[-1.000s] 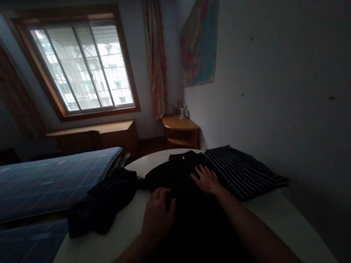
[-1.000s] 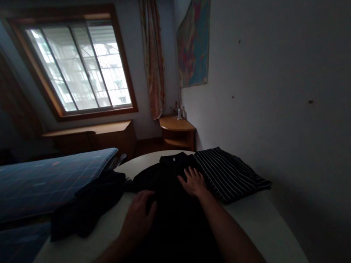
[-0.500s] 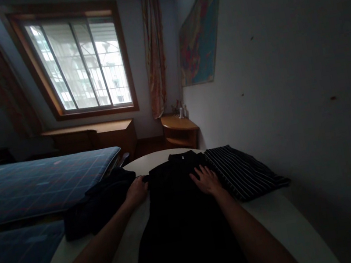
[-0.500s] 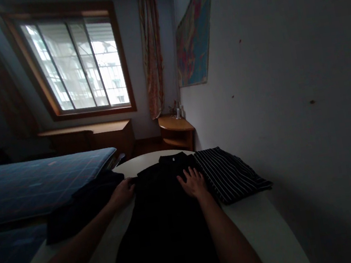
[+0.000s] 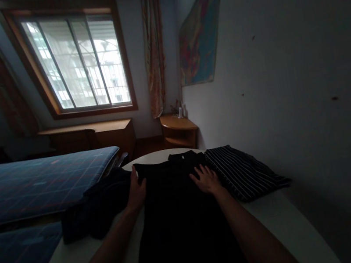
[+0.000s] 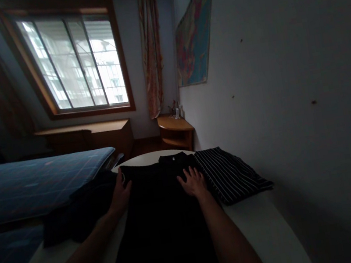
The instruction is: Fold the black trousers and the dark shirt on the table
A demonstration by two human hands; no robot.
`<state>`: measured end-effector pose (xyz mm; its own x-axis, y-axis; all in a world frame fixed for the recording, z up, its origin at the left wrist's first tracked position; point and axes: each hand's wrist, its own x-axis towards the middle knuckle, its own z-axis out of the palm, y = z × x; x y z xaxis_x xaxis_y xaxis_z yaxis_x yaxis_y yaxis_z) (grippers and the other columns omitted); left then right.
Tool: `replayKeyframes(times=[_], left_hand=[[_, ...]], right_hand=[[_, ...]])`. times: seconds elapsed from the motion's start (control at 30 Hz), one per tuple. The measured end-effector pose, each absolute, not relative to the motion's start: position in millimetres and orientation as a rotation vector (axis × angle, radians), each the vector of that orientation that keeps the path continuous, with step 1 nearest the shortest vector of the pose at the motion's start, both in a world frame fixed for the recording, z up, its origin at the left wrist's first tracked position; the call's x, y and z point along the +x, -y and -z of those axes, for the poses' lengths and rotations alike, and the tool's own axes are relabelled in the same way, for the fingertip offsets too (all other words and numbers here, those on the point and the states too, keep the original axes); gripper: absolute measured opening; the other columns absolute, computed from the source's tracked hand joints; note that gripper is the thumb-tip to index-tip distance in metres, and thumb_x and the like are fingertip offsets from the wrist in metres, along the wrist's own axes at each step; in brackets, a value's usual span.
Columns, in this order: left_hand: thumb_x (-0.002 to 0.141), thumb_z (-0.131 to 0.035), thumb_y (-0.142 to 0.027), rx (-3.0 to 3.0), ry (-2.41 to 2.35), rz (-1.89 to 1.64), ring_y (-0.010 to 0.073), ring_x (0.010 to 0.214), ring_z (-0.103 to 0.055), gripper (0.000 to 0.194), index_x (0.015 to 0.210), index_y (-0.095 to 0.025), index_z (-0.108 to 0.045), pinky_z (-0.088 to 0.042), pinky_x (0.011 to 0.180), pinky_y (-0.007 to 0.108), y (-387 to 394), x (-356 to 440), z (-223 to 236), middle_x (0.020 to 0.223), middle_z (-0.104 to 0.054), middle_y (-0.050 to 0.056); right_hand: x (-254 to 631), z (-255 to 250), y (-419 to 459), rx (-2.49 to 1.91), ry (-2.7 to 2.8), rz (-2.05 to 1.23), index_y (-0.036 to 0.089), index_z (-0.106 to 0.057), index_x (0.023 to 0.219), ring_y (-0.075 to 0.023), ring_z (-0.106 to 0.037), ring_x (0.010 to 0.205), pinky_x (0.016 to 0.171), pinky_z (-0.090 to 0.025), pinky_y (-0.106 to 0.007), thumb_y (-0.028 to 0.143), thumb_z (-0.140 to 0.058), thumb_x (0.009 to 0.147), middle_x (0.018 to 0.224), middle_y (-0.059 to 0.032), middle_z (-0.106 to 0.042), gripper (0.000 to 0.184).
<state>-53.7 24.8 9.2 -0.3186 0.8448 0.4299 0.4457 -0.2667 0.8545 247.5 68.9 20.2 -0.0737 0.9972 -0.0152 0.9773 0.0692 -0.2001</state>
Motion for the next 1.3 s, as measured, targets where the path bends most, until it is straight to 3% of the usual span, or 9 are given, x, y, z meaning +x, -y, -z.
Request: replayKeyframes(times=[0.13,0.27,0.4,0.53,0.67,0.83,0.93,1.07,1.3], left_hand=[[0.090,-0.053,-0.021,1.375,-1.398,-1.587,0.0219,0.124,-0.058,0.083,0.158,-0.022,-0.006,-0.053,0.098,0.033,-22,-53,-10,0.146,-0.051,0.013],[0.084,-0.060,-0.018,1.328,-1.323,-1.623,0.0232,0.120,-0.061,0.090,0.157,-0.023,-0.008,-0.053,0.098,0.035,-21,-50,-16,0.142,-0.055,0.012],[0.086,-0.059,-0.023,1.560,-1.349,-1.508,0.0223,0.119,-0.061,0.072,0.151,-0.020,-0.029,-0.048,0.104,0.042,-15,-45,-17,0.137,-0.060,0.011],[0.088,-0.054,-0.026,2.073,-1.426,-1.351,0.0220,0.128,-0.052,0.042,0.129,-0.021,-0.057,-0.035,0.114,0.042,-5,-37,-14,0.132,-0.062,0.007],[0.089,-0.056,-0.032,2.118,-1.820,-1.261,0.0280,0.129,-0.050,0.049,0.133,-0.012,-0.053,-0.037,0.111,0.043,2,-33,-12,0.138,-0.055,0.015],[0.086,-0.061,-0.030,1.871,-2.159,-1.032,0.0337,0.115,-0.059,0.056,0.137,-0.010,-0.050,-0.045,0.099,0.045,4,-40,-9,0.114,-0.069,0.016],[0.083,-0.062,-0.023,1.811,-2.128,-1.057,0.0308,0.106,-0.065,0.053,0.134,-0.010,-0.052,-0.049,0.093,0.041,3,-44,-9,0.105,-0.072,0.014],[0.088,-0.056,-0.018,1.717,-2.068,-1.207,0.0234,0.112,-0.064,0.036,0.123,-0.014,-0.061,-0.047,0.100,0.033,-1,-50,-18,0.122,-0.068,0.012],[0.088,-0.049,-0.017,1.443,-2.077,-1.378,0.0244,0.098,-0.070,0.036,0.120,-0.007,-0.063,-0.054,0.088,0.034,-4,-67,-25,0.110,-0.072,0.015]], right_hand=[[249,-19,-70,-2.037,2.194,-0.222,0.025,-0.029,0.156,-0.0270,-0.010,0.150,0.118,-0.009,-0.046,0.068,-0.021,0.097,0.164,-0.0073,-0.015,0.073],[250,-16,-72,-2.042,2.199,-0.204,0.025,-0.030,0.155,-0.0265,-0.011,0.150,0.118,-0.009,-0.046,0.067,-0.022,0.097,0.164,-0.0072,-0.016,0.072],[250,-16,-72,-2.047,2.198,-0.187,0.025,-0.030,0.155,-0.0262,-0.011,0.150,0.118,-0.010,-0.046,0.066,-0.023,0.098,0.164,-0.0068,-0.017,0.071],[251,-18,-70,-2.040,2.196,-0.168,0.025,-0.032,0.154,-0.0261,-0.013,0.150,0.118,-0.011,-0.045,0.064,-0.023,0.099,0.163,-0.0067,-0.019,0.068],[250,-20,-67,-2.034,2.197,-0.153,0.024,-0.034,0.154,-0.0267,-0.015,0.150,0.118,-0.012,-0.044,0.064,-0.023,0.099,0.163,-0.0078,-0.020,0.068],[250,-21,-67,-2.046,2.195,-0.184,0.025,-0.032,0.154,-0.0260,-0.013,0.150,0.118,-0.011,-0.045,0.064,-0.022,0.099,0.163,-0.0066,-0.018,0.068],[250,-20,-67,-2.043,2.199,-0.175,0.025,-0.033,0.154,-0.0260,-0.013,0.150,0.118,-0.010,-0.044,0.063,-0.021,0.099,0.164,-0.0070,-0.018,0.068],[251,-20,-67,-2.036,2.189,-0.170,0.025,-0.034,0.154,-0.0264,-0.015,0.150,0.118,-0.011,-0.044,0.063,-0.022,0.100,0.163,-0.0074,-0.020,0.067],[249,-23,-65,-2.035,2.174,-0.185,0.025,-0.035,0.153,-0.0253,-0.015,0.150,0.118,-0.011,-0.043,0.062,-0.024,0.100,0.163,-0.0069,-0.020,0.066]])
